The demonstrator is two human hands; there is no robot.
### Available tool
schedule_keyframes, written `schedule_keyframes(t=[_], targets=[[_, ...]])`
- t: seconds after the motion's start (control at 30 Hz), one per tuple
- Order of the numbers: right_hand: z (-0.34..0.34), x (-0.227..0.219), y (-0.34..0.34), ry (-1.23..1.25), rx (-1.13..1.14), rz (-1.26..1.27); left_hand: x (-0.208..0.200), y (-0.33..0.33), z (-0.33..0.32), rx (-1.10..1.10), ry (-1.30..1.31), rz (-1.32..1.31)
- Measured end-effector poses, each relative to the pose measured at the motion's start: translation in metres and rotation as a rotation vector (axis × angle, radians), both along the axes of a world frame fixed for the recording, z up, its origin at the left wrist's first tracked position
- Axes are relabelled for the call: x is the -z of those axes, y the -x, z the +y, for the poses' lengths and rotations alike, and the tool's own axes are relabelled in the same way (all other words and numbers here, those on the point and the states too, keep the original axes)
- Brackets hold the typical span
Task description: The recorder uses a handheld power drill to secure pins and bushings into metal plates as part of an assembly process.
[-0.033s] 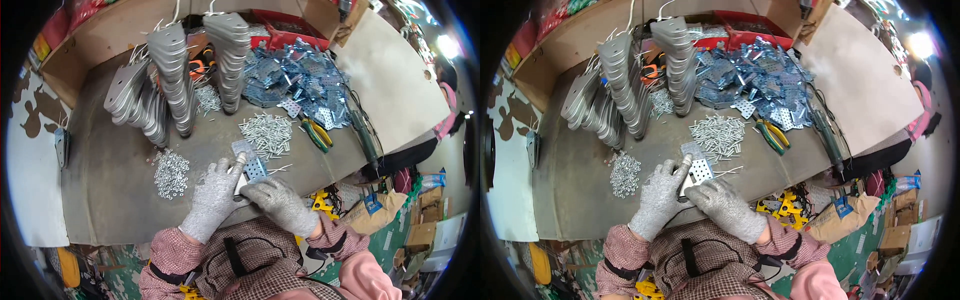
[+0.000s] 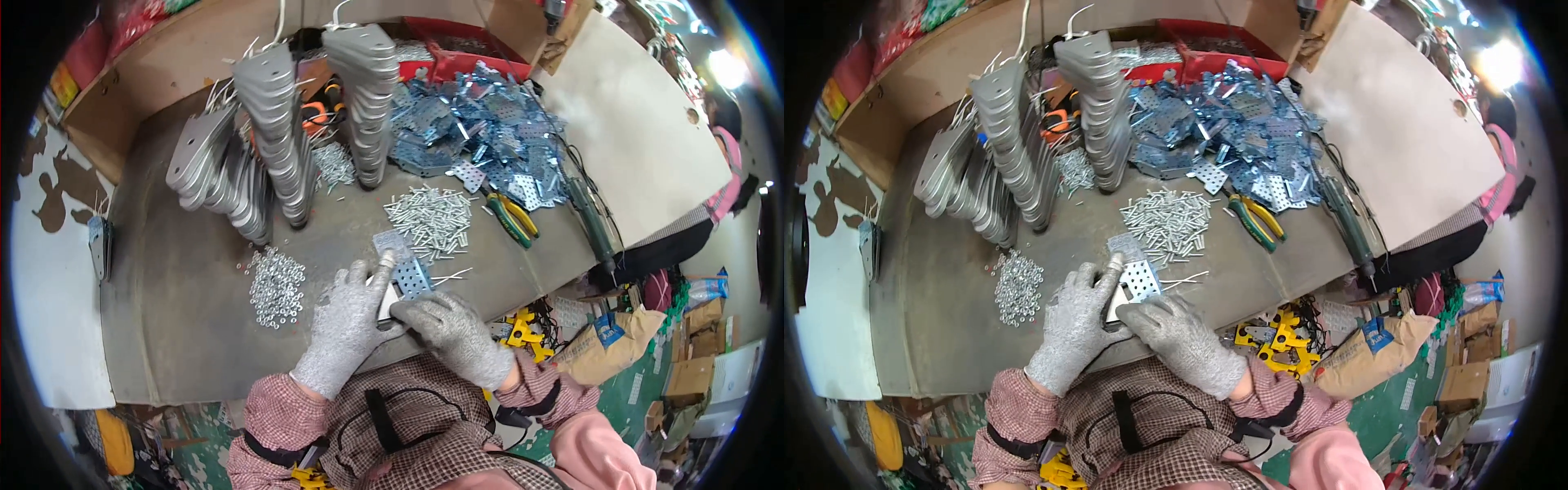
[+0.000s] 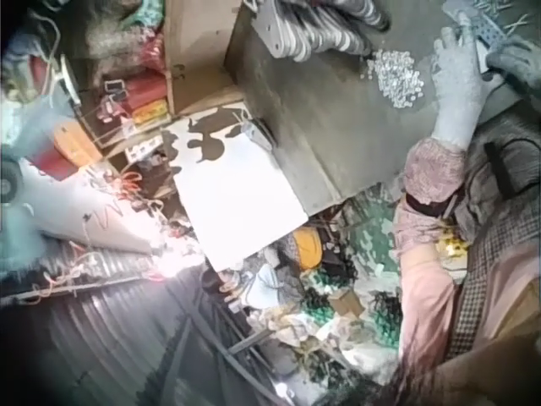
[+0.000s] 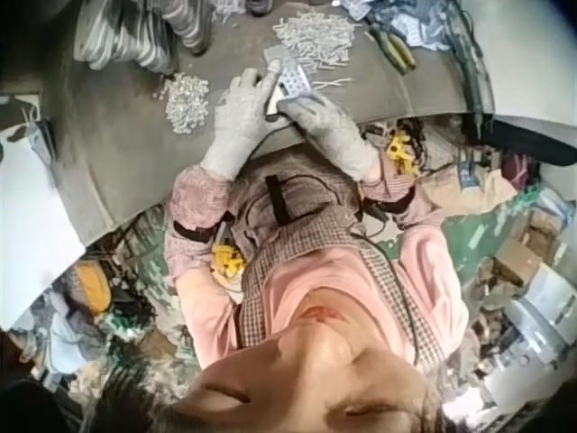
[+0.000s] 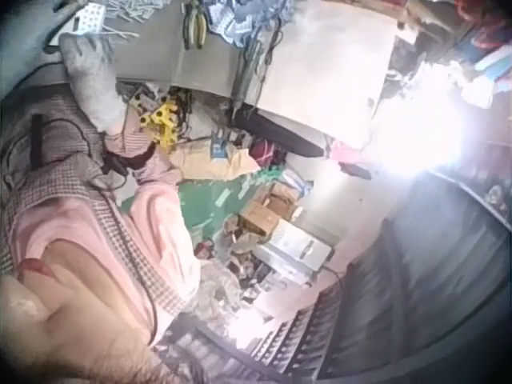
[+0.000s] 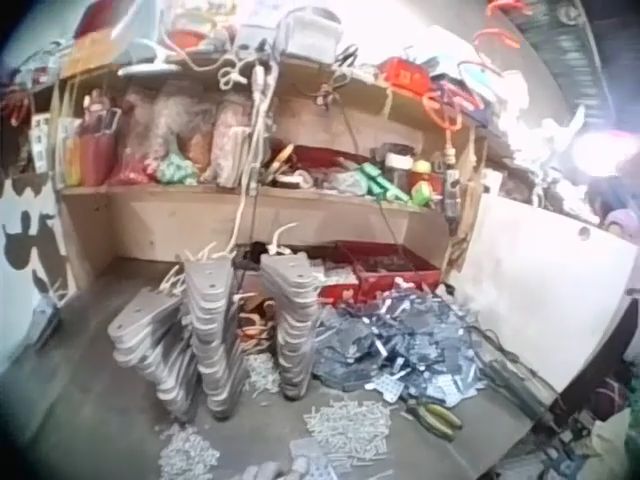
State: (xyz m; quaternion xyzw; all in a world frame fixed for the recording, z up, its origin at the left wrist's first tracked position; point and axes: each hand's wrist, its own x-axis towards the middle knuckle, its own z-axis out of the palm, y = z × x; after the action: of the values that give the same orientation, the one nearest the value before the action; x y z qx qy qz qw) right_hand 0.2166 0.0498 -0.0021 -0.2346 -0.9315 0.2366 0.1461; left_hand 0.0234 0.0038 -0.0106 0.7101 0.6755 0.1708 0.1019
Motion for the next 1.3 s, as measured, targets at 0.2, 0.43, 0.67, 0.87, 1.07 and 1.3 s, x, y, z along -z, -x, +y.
schedule_keyframes(t=[0.2,0.43,0.67,0.87,1.07,1.3], targets=[[-0.054,0.042,-0.026,1.010,0.211,0.536,-0.029,-0.042,-0.035,-0.036,0.333,-1.367],[-0.003,0.049,-0.047,-0.373,0.502,0.242,-0.020,-0.065,0.184,-0.001,-0.440,0.091],[-0.001,0.038,-0.048,0.194,0.594,0.479,-0.046,-0.043,0.192,-0.036,-0.403,0.029],[-0.007,0.051,-0.062,0.280,0.574,0.467,-0.028,0.001,0.012,0.005,-0.321,0.191],[0.003,0.027,-0.043,0.135,0.450,0.491,-0.017,-0.008,-0.072,-0.006,-0.021,-0.051],[-0.013,-0.001,0.003,0.616,0.321,0.574,-0.011,0.032,-0.032,-0.149,0.020,-0.296]])
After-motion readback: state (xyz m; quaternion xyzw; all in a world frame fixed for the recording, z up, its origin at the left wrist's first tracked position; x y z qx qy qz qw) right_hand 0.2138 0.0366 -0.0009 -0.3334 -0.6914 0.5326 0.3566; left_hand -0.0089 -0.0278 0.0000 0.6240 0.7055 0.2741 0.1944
